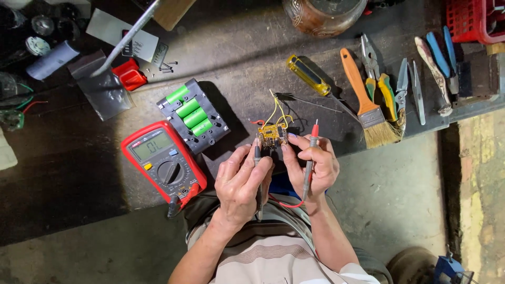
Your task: The person uses a multimeter to test a small circuit board and a battery pack. They hold the probes against various points on the circuit board and the battery terminals to measure voltage, with the multimeter display visible throughout.
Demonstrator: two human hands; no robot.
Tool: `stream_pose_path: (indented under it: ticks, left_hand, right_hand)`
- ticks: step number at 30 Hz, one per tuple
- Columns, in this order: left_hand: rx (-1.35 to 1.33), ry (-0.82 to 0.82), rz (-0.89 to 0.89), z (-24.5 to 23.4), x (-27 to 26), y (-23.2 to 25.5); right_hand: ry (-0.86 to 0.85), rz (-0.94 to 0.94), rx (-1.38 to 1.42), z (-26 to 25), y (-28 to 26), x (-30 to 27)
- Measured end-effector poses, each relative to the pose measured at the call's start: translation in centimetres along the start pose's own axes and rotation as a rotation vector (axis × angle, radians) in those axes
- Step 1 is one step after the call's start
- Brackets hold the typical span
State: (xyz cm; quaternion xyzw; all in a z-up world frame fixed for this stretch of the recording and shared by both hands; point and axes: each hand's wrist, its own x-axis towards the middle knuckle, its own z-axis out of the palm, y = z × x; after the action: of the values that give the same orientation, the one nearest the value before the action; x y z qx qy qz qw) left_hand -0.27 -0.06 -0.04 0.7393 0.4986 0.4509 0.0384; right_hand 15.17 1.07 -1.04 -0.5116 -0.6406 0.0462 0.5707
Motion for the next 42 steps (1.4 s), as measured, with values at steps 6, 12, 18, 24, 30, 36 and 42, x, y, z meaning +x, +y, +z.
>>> stream_pose_path:
  ticks: [6,12,18,24,30,36,42]
  left_hand:
    - [-0.007,-0.02,-0.005,-0.2,-0.2,0.1]
    - [-0.019,-0.004,0.004,-0.3,-0.1,0.6]
    - [0.0,-0.048,0.027,-3.9,3.5,1.8]
    - [-0.158,-0.038,-0.005,-4.2,3.4,2.4]
    - [-0.19,0.001,-0.032,-3.8,2.6,2.5]
    - [-0.234,-0.005,-0.068,-4.0,2.7,2.6]
    - [-0.264,-0.007,-0.155,-4.4,3.5,3.0]
  right_hand:
    - [-0.01,-0.032,-0.032,0.0,-0.1,0.2]
    - [-0.004,-0.047,-0.041,-0.6,-0.3,-0.1]
    - [-0.073,-0.065,-0.158,-0.4,-3.2,2.0]
    - [-0.089,-0.002,-0.198,-0.8,-2.6,0.9]
    - [-0.103,0.102,-0.24,-0.9,-1.7,-0.4]
    - [-0.074,0.125,-0.222,-0.8,-1.9,-0.4]
    - [-0.097,0.191,-0.22,-0.9,-1.9,-0.5]
